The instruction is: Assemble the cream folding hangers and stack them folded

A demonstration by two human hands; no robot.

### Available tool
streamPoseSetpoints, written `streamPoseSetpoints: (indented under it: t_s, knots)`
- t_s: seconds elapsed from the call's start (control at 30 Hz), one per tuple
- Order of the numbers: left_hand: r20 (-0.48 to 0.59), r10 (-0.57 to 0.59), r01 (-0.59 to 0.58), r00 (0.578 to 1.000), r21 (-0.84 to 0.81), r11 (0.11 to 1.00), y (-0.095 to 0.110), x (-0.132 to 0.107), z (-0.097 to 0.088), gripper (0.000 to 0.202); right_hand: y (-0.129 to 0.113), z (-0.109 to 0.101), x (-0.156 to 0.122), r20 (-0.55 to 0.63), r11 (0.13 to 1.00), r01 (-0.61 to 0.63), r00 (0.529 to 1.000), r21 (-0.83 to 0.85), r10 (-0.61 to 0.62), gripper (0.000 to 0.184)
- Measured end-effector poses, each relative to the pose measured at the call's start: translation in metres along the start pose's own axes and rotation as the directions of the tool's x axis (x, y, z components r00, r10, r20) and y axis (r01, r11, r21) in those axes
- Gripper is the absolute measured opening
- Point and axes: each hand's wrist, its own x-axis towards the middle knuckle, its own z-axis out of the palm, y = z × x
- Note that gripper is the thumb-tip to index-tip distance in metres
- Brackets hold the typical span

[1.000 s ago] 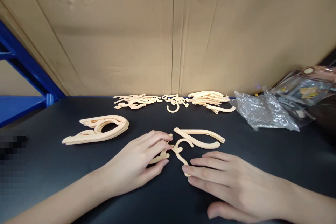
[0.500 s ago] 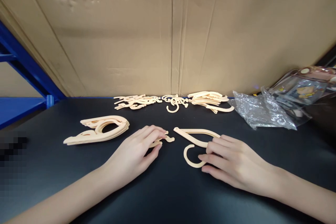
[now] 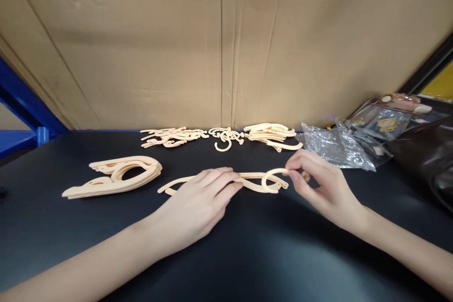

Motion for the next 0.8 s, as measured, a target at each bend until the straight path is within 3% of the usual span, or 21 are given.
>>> streamPoseSetpoints:
  t_s: [0.13,0.27,0.43,0.63,0.8]
  knots:
    - [0.057,0.017,-0.019,0.998,0.038,0.999,0.012,0.032,0.008,0.027,0.012,0.004,0.001,-0.038,0.971,-0.197,0.978,0.135,0.204,0.017]
    - [0.063,0.026,-0.031,0.998,0.091,0.995,0.023,0.059,0.021,0.023,0.025,0.007,0.003,-0.008,0.86,-0.369,0.918,0.352,0.396,0.017]
    - [0.019,0.051,-0.054,0.998,0.159,0.986,0.038,0.076,0.033,0.015,0.028,0.008,0.004,0.109,0.703,-0.425,0.888,0.57,0.448,0.018]
    - [-0.066,0.089,-0.08,0.994,0.129,0.988,0.043,0.053,0.014,0.009,0.019,0.01,0.005,0.25,0.655,-0.426,0.903,0.624,0.35,0.02]
    - [0.013,-0.01,0.009,1.0,0.067,0.998,0.031,0.012,-0.008,0.01,0.001,0.022,0.002,0.391,0.456,-0.491,0.87,0.742,0.301,0.053]
